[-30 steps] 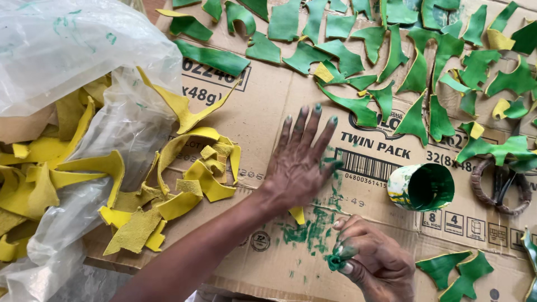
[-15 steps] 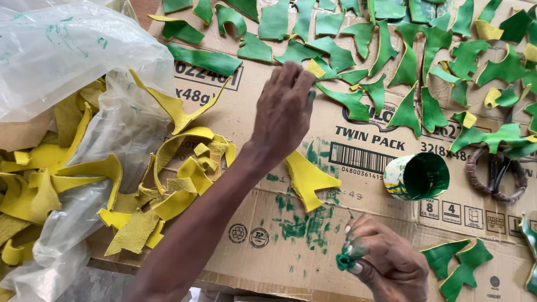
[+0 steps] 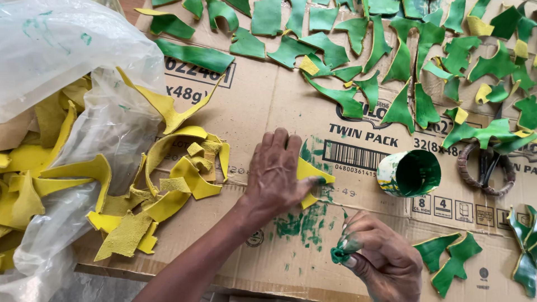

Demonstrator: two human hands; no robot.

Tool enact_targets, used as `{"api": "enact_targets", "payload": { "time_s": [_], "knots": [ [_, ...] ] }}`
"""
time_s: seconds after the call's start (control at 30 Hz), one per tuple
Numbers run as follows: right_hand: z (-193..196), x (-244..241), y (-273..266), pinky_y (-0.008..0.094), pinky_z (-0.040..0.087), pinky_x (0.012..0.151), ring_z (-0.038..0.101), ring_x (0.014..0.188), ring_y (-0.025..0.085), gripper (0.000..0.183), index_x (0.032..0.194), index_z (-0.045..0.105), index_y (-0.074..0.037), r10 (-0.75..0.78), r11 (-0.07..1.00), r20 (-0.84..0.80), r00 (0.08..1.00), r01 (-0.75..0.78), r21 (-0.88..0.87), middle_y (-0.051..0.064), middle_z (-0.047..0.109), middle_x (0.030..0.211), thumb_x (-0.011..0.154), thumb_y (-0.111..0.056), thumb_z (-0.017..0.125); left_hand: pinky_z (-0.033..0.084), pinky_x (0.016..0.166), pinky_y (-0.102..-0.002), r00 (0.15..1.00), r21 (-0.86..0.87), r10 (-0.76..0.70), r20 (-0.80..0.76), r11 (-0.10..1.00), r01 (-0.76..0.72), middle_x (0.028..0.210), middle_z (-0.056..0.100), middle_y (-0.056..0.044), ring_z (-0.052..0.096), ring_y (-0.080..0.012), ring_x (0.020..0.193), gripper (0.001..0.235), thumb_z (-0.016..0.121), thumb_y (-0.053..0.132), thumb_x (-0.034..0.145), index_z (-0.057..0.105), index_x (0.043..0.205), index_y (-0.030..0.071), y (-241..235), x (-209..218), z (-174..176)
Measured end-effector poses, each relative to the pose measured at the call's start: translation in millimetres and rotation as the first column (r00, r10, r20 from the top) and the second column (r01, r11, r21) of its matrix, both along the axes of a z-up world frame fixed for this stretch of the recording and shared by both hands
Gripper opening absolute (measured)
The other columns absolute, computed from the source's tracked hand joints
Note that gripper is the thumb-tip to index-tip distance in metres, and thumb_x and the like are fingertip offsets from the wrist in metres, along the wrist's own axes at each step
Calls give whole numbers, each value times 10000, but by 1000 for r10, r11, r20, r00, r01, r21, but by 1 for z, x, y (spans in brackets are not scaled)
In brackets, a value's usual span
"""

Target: The person paints yellow foam pieces green using a small sponge and a paint can. They repeatedly pick up a piece, apply green paint to its surface, and place it on a cardboard surface to dry.

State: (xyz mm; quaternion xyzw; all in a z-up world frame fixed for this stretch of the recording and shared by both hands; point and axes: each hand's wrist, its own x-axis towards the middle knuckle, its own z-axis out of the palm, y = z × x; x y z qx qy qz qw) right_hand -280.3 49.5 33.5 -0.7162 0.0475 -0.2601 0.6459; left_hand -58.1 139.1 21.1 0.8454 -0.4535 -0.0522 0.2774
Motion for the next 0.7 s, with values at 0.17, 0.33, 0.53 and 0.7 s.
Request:
{"api": "enact_targets", "payload": {
  "time_s": [0.17, 0.33, 0.53, 0.7],
  "knots": [
    [-5, -9, -2, 393, 519, 866, 604, 899, 229, 178, 976, 704, 18, -24, 1000, -20, 999, 24, -10, 103, 674, 930, 851, -43, 814, 452, 915, -417, 1000, 273, 18, -18, 962, -13, 1102, 493, -108, 493, -254, 1026, 485, 676, 499, 940, 554, 1134, 71, -10, -3, -16],
    [1, -15, -3, 395, 534, 817, 627, 835, 221, 176, 977, 707, 22, -11, 1000, 31, 999, 11, -8, 84, 694, 863, 873, -67, 818, 327, 1010, -524, 873, -10, 19, 488, 1000, -16, 1308, 470, -182, 431, -331, 1259, 690, 404, 636, 868, 530, 1245, 71, -8, -48, -36],
    [9, -24, -31, 421, 586, 814, 681, 876, 220, 177, 946, 673, 14, 168, 970, 199, 965, -127, -206, 124, 702, 956, 913, -137, 760, 57, 1263, -520, 899, 86, -436, 22, 897, 433, 1644, 203, -196, 40, -300, 1555, 730, 367, 582, 1020, 242, 1529, 74, 28, -81, -21],
    [13, -40, -21, 351, 575, 763, 691, 852, 206, 174, 966, 685, 7, -91, 972, 92, 992, 108, -208, 102, 708, 911, 864, -66, 805, 311, 1069, -504, 962, 105, 194, 194, 971, -217, 1340, 395, -289, 358, -386, 1244, 775, 738, 444, 847, 470, 1310, -117, 10, -12, -3]
  ]
}}
